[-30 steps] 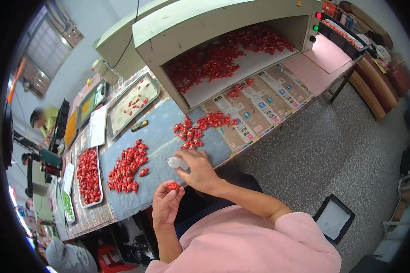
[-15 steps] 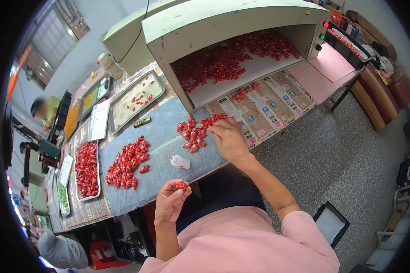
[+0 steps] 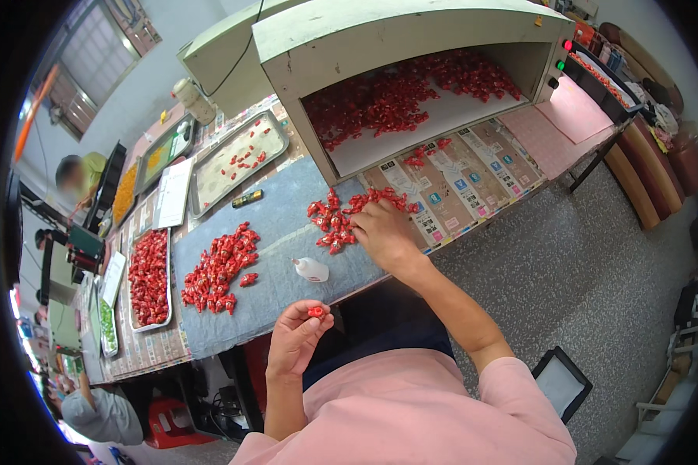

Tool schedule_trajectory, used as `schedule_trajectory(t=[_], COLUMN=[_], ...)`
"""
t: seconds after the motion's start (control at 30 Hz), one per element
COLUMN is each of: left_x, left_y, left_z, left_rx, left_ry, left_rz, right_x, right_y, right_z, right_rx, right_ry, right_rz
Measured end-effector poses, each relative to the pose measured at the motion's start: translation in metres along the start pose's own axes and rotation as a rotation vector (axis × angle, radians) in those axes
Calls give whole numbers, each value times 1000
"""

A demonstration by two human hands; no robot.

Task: The person applies glue to small red plastic toy components with a glue bottle at a factory workbench.

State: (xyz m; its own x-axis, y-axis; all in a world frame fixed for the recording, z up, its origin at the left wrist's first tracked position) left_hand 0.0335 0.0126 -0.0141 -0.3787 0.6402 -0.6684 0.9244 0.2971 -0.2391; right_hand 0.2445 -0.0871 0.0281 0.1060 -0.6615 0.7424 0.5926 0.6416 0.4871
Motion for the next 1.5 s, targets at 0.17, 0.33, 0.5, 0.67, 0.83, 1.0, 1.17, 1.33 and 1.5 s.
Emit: schedule_trajectory(t=[0.17,0.33,0.5,0.67,0.83,1.0,1.17,1.33,1.5], left_x=[-6,-3,-7,-13,-21,-26,-26,-32,-34], left_y=[0,-1,8,13,9,6,5,1,1], left_z=[0,-3,0,-2,-10,-13,-14,-18,-16], left_rx=[11,-28,-97,-182,-300,-402,-478,-542,-581], left_ry=[-11,-25,-14,14,198,315,416,494,518], left_rz=[38,-22,-28,7,33,34,19,5,16], right_x=[-2,19,31,31,28,28,26,28,27], right_y=[3,-14,-50,-68,-73,-76,-79,-82,-84], right_z=[-2,11,59,74,74,72,71,72,71], right_rx=[-5,-35,-24,-165,-169,-188,-214,-211,-206], right_ry=[-40,148,489,645,640,630,642,632,626], right_rz=[37,-54,129,198,176,188,187,127,78])
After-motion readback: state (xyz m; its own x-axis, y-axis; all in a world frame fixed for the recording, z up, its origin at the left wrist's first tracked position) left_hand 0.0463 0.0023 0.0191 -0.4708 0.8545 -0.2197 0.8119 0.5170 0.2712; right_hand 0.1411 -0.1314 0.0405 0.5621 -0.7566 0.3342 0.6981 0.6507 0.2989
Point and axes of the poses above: each hand's wrist, its own y-axis towards the middle knuckle, its own x-axis out of the back of the hand, z = x × y, the point moved 6 cm from there along y, towards the middle knuckle, and after that the axes turned 4 degrees about -y, right-handed, at the moved point
